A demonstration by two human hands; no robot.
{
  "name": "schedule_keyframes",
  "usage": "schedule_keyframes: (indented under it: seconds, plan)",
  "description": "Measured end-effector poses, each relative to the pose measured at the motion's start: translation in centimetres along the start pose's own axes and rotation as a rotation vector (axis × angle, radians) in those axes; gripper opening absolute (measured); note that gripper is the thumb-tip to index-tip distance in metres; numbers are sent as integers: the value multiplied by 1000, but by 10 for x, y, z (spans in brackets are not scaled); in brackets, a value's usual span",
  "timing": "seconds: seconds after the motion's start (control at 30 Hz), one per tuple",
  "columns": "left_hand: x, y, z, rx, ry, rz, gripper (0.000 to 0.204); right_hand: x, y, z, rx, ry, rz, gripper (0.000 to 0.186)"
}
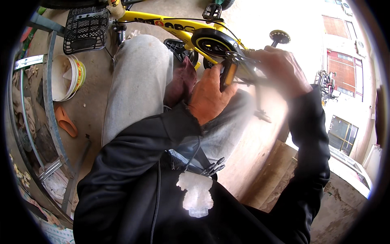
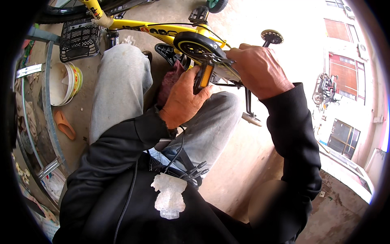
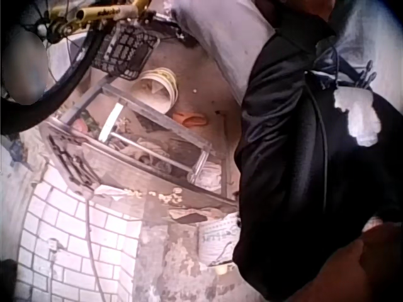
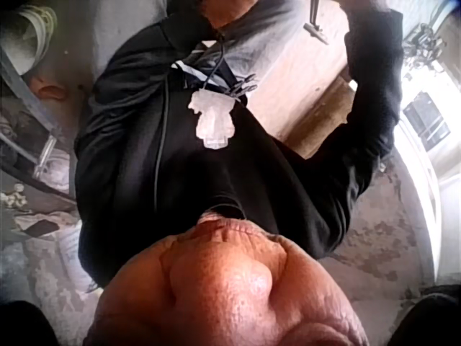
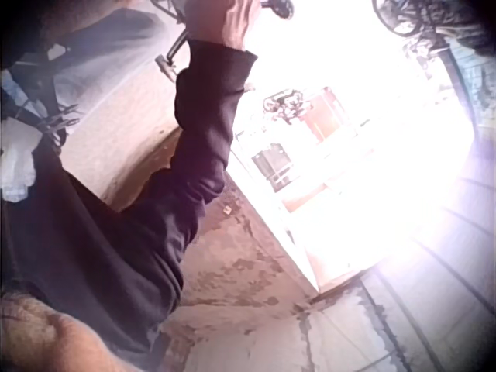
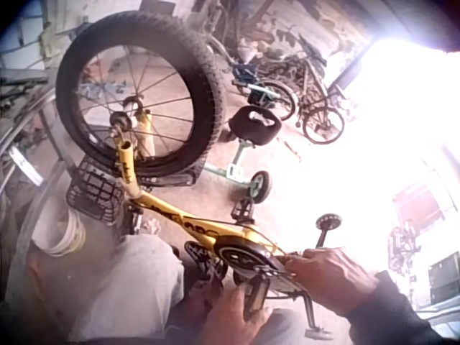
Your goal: The person is repairing a yellow bicycle by removing a pedal from the crank arm using a wrench. They loosen the bolt, remove the pedal, and then reattach it, tightening the bolt to secure it in place.
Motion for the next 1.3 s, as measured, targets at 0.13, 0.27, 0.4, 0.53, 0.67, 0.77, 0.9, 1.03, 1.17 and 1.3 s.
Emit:
schedule_keyframes:
  seconds: [0.13,0.27,0.4,0.53,0.67,0.77,0.9,1.03,1.17,1.3]
  plan:
    - [-2,3,1,-61,9,-8,53,7,-12,-7,-138,-145,23,15]
    - [-2,1,0,-52,-16,-3,52,24,-28,-16,-158,-212,-63,13]
    - [-2,-2,3,11,11,-8,50,33,-52,-23,-205,-267,-149,14]
    - [-1,1,3,-73,-67,-64,45,33,-75,-24,-356,-296,-259,15]
    - [-3,4,-9,-6,-13,0,46,29,-118,-27,-520,-338,-347,14]
    - [-2,2,-10,25,6,-1,46,26,-132,-22,-561,-403,-399,12]
    - [-3,2,-10,21,-25,-12,44,36,-137,-20,-515,-474,-490,13]
    - [-3,-1,-7,149,72,20,42,56,-136,-34,-434,-590,-498,13]
    - [-3,0,-9,199,99,36,39,68,-109,-30,-361,-555,-450,15]
    - [-3,0,-7,161,75,64,44,65,-71,-21,-200,-380,-334,17]
Point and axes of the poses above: each hand's wrist, its own x-axis away from the middle knuckle, its own y-axis out of the back of the hand, z = x × y, the point moved 4 cm from there along -x, towards the middle knuckle, and after that the axes turned 1 degree about z, right-handed, at the moved point
